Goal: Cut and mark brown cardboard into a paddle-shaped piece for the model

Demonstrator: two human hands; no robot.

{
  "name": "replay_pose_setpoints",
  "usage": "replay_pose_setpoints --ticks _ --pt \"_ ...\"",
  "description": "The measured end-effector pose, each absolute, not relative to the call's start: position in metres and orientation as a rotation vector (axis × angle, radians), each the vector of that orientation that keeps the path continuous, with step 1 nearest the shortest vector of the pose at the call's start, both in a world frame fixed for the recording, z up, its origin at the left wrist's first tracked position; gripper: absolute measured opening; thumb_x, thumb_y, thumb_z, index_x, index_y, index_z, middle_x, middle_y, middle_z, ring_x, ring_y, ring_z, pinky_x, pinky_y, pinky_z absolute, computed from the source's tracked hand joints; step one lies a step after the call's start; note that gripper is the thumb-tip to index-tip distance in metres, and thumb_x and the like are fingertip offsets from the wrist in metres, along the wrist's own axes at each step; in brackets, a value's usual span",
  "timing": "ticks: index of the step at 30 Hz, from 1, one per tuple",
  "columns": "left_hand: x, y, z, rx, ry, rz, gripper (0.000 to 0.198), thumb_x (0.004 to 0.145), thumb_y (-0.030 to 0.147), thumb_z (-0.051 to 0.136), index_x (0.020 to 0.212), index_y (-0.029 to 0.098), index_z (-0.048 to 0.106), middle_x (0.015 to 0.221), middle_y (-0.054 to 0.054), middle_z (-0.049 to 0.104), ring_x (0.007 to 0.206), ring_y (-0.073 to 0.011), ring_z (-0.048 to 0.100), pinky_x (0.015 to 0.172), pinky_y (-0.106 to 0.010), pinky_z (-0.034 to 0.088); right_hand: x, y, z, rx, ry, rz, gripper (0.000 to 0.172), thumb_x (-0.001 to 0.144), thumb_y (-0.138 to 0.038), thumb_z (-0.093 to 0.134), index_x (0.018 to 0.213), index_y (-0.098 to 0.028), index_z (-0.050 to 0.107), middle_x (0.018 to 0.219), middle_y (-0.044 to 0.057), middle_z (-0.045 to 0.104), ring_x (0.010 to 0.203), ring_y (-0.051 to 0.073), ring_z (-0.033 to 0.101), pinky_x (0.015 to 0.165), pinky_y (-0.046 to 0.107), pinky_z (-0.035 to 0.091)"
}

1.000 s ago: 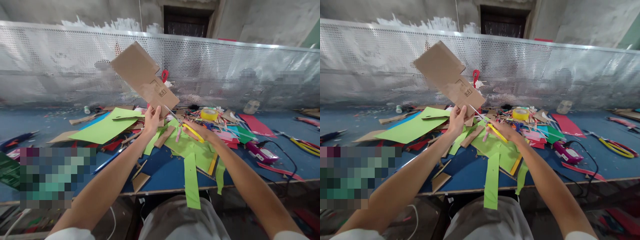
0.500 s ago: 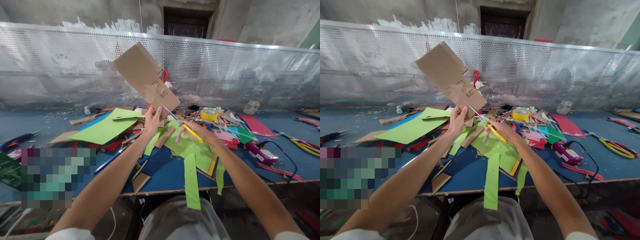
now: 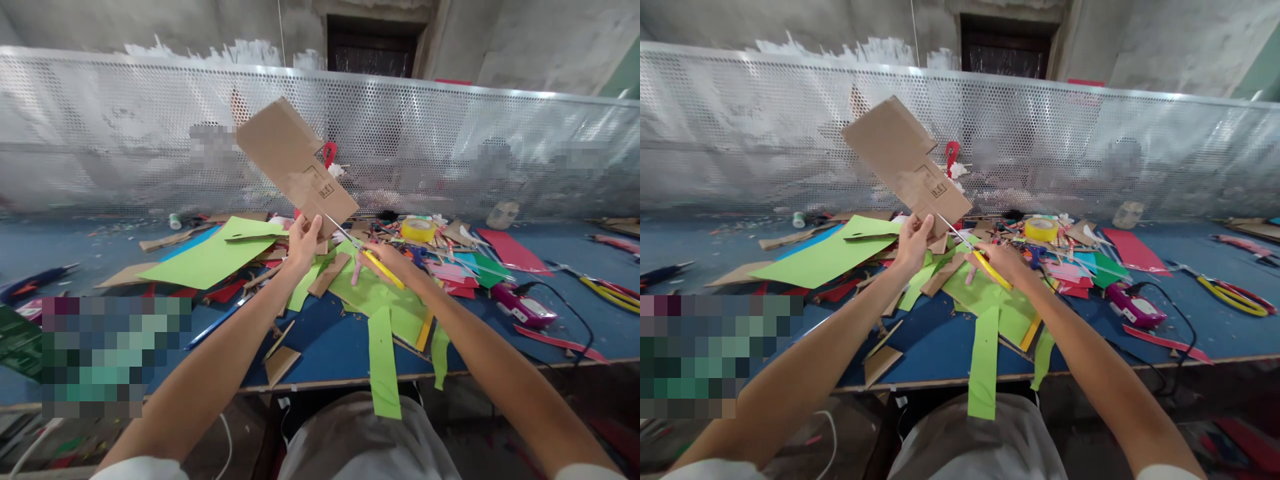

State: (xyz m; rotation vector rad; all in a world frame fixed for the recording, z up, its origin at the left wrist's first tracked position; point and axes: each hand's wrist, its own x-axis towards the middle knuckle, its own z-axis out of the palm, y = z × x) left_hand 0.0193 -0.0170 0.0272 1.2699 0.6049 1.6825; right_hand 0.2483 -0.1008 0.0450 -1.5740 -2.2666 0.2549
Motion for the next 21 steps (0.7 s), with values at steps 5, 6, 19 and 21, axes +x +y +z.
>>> replay_pose_setpoints --ticks 5,6,19,21 --pt "0.018 -0.016 0.028 1.252 0.620 1.677 0.058 0.079 0.060 0.089 0.119 0.021 0.069 0.126 -0.011 0.080 0.105 -0.0268 0.078 0.084 -0.039 0.070 0.241 -0.108 0.048 -1.575 -2.179 0.256 0.042 0.101 -0.063 0.060 0.112 -0.027 0.076 0.085 0.004 0.079 0.083 0.026 0.073 0.072 0.028 0.043" --pt "0.017 -0.016 0.028 1.244 0.620 1.680 0.058 0.079 0.059 0.090 0.118 0.021 0.070 0.126 -0.011 0.080 0.105 -0.0265 0.078 0.083 -0.038 0.070 0.239 -0.109 0.049 -1.565 -2.176 0.250 0.041 0.102 -0.062 0.059 0.110 -0.026 0.076 0.088 0.004 0.080 0.086 0.026 0.074 0.074 0.028 0.044" --pt "0.017 -0.021 0.029 1.322 0.612 1.651 0.058 0.081 0.060 0.088 0.119 0.019 0.072 0.121 -0.013 0.081 0.104 -0.0282 0.079 0.086 -0.040 0.068 0.237 -0.112 0.050 -1.494 -2.226 0.263 0.041 0.109 -0.057 0.047 0.107 -0.024 0.072 0.093 0.006 0.078 0.090 0.026 0.074 0.076 0.032 0.049" --pt "0.017 -0.021 0.030 1.348 0.596 1.659 0.059 0.081 0.060 0.088 0.120 0.019 0.072 0.121 -0.013 0.081 0.104 -0.0287 0.079 0.087 -0.041 0.068 0.238 -0.112 0.050 -1.504 -2.226 0.259 0.041 0.108 -0.060 0.048 0.109 -0.026 0.072 0.090 0.003 0.077 0.089 0.026 0.074 0.074 0.030 0.047"
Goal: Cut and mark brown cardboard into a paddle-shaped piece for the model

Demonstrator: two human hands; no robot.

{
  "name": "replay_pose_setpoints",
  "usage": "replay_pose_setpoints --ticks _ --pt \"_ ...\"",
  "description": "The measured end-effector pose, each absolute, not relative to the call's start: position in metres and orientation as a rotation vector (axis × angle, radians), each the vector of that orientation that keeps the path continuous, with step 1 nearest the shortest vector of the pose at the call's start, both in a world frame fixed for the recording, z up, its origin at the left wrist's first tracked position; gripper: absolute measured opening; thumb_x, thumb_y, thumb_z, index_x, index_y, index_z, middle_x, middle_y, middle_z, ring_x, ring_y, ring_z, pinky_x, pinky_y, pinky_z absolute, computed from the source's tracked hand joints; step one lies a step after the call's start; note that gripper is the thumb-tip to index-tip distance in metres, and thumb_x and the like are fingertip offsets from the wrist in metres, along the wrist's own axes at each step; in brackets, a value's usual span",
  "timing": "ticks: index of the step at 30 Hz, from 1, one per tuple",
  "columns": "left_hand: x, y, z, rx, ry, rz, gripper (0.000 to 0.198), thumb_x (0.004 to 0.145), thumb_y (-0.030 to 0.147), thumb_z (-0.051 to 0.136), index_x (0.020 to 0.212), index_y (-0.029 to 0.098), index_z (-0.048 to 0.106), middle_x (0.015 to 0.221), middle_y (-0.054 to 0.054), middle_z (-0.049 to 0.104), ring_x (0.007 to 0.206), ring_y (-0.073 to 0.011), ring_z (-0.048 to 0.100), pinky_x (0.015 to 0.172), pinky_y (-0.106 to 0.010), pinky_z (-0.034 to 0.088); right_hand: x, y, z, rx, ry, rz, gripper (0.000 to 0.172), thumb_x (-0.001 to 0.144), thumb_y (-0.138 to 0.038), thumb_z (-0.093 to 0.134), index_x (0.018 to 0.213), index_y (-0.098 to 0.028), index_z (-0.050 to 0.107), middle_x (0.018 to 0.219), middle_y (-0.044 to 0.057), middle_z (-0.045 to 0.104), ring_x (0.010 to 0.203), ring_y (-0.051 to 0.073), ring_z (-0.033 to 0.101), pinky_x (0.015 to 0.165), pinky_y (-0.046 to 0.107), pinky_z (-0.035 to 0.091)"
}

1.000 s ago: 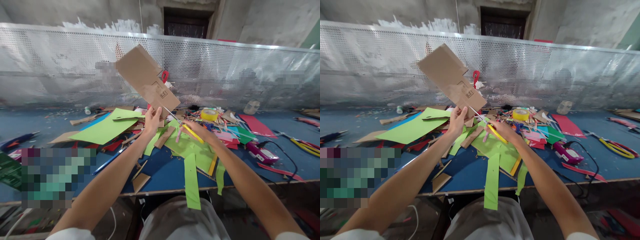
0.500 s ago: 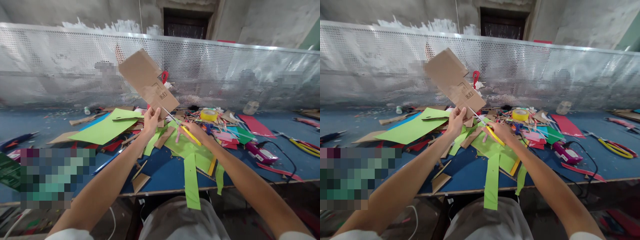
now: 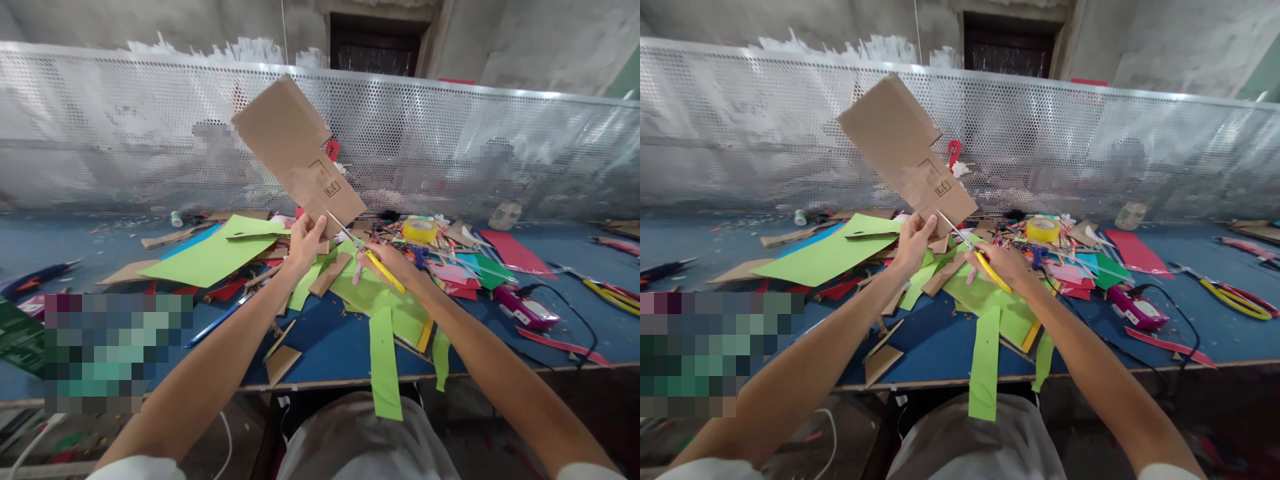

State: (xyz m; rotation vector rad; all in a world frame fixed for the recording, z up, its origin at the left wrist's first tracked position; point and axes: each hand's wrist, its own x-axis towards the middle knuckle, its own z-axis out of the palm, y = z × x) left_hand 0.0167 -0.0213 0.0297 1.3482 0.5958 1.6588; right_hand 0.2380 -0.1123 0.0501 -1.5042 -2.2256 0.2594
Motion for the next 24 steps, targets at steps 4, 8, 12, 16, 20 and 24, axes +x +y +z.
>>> replay_pose_setpoints --ticks 4,8,12,16,20,24 --pt "0.015 -0.019 0.028 1.362 0.585 1.673 0.065 0.076 0.064 0.090 0.118 0.017 0.073 0.118 -0.013 0.082 0.101 -0.0276 0.079 0.083 -0.038 0.068 0.236 -0.112 0.048 -1.504 -2.212 0.244 0.043 0.109 -0.060 0.048 0.102 -0.024 0.071 0.087 0.005 0.077 0.086 0.025 0.074 0.069 0.029 0.045" --pt "0.016 -0.018 0.026 1.336 0.564 1.691 0.066 0.073 0.066 0.092 0.115 0.018 0.074 0.118 -0.012 0.083 0.100 -0.0272 0.079 0.080 -0.038 0.069 0.231 -0.114 0.045 -1.478 -2.168 0.208 0.045 0.109 -0.061 0.048 0.093 -0.024 0.069 0.084 0.006 0.076 0.082 0.026 0.075 0.068 0.031 0.047" --pt "0.016 -0.019 0.028 1.332 0.543 1.689 0.062 0.075 0.064 0.092 0.114 0.019 0.074 0.119 -0.012 0.082 0.102 -0.0276 0.079 0.082 -0.038 0.069 0.228 -0.117 0.043 -1.428 -2.138 0.193 0.047 0.110 -0.061 0.048 0.087 -0.024 0.068 0.079 0.007 0.075 0.084 0.027 0.076 0.071 0.032 0.051" --pt "0.014 -0.021 0.031 1.316 0.547 1.676 0.061 0.075 0.061 0.093 0.114 0.019 0.074 0.120 -0.013 0.082 0.104 -0.0284 0.079 0.083 -0.039 0.070 0.225 -0.117 0.041 -1.391 -2.118 0.223 0.049 0.110 -0.062 0.049 0.084 -0.024 0.065 0.076 0.007 0.076 0.082 0.028 0.077 0.072 0.033 0.053" --pt "0.013 -0.022 0.032 1.328 0.553 1.673 0.062 0.077 0.061 0.092 0.117 0.018 0.072 0.120 -0.013 0.082 0.103 -0.0282 0.080 0.084 -0.040 0.070 0.223 -0.114 0.036 -1.303 -2.154 0.349 0.045 0.112 -0.060 0.044 0.091 -0.024 0.061 0.076 0.004 0.077 0.078 0.024 0.077 0.071 0.031 0.052" --pt "0.014 -0.024 0.031 1.302 0.557 1.640 0.067 0.072 0.063 0.094 0.117 0.018 0.073 0.119 -0.012 0.082 0.099 -0.0274 0.080 0.081 -0.039 0.070 0.223 -0.113 0.036 -1.298 -2.163 0.437 0.041 0.113 -0.056 0.041 0.094 -0.024 0.059 0.075 0.002 0.078 0.079 0.022 0.077 0.072 0.030 0.051"
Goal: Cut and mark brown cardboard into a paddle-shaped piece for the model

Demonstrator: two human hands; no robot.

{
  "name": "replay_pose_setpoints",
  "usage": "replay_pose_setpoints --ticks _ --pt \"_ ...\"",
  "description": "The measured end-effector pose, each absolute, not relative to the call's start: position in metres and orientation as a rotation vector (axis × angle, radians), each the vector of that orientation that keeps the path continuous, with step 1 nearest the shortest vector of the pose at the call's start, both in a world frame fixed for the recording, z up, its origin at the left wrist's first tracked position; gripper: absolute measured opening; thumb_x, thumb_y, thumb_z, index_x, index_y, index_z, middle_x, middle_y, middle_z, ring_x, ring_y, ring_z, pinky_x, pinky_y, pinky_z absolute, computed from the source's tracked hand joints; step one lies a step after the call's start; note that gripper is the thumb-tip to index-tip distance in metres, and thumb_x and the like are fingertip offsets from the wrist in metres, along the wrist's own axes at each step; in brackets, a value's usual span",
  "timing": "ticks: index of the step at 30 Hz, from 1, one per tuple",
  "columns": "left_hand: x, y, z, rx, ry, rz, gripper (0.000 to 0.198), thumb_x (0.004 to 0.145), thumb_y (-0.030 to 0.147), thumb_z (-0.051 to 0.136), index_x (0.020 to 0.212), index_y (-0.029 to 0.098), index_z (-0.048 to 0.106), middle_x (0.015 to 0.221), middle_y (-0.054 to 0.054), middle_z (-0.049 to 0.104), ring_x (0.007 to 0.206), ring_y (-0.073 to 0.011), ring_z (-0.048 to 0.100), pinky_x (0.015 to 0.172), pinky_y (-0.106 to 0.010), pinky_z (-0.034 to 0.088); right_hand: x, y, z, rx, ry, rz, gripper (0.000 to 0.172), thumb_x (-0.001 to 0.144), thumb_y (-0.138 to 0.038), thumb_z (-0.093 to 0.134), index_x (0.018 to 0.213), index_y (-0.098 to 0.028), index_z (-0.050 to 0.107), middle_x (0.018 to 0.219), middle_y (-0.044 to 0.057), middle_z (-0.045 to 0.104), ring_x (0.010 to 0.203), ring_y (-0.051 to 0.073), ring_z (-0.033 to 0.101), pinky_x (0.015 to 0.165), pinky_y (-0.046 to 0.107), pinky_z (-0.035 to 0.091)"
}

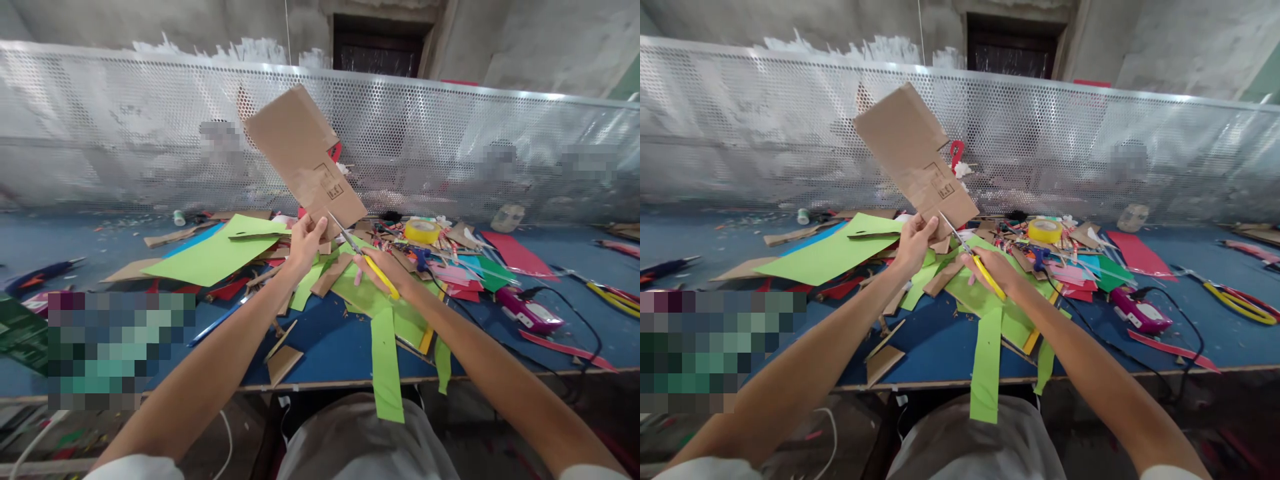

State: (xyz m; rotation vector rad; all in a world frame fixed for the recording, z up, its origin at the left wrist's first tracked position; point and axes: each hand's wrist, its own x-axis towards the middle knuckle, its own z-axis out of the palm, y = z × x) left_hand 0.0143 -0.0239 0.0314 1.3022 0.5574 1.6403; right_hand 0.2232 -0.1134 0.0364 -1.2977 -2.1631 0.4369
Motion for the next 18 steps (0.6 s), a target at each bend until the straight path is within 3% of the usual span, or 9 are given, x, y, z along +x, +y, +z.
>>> replay_pose_setpoints --ticks 11,18 --pt "0.017 -0.029 0.032 1.323 0.524 1.656 0.060 0.075 0.061 0.094 0.113 0.018 0.075 0.119 -0.012 0.083 0.097 -0.0267 0.080 0.081 -0.037 0.069 0.219 -0.120 0.040 -1.352 -2.132 0.359 0.046 0.114 -0.056 0.040 0.090 -0.024 0.062 0.077 0.002 0.078 0.076 0.021 0.076 0.073 0.029 0.052" --pt "0.022 -0.029 0.031 1.252 0.600 1.627 0.059 0.072 0.058 0.094 0.108 0.018 0.073 0.105 -0.009 0.083 0.084 -0.0225 0.078 0.074 -0.035 0.068 0.221 -0.123 0.048 -1.550 -2.149 0.079 0.045 0.113 -0.053 0.045 0.092 -0.022 0.071 0.087 0.009 0.079 0.094 0.028 0.078 0.079 0.031 0.052"
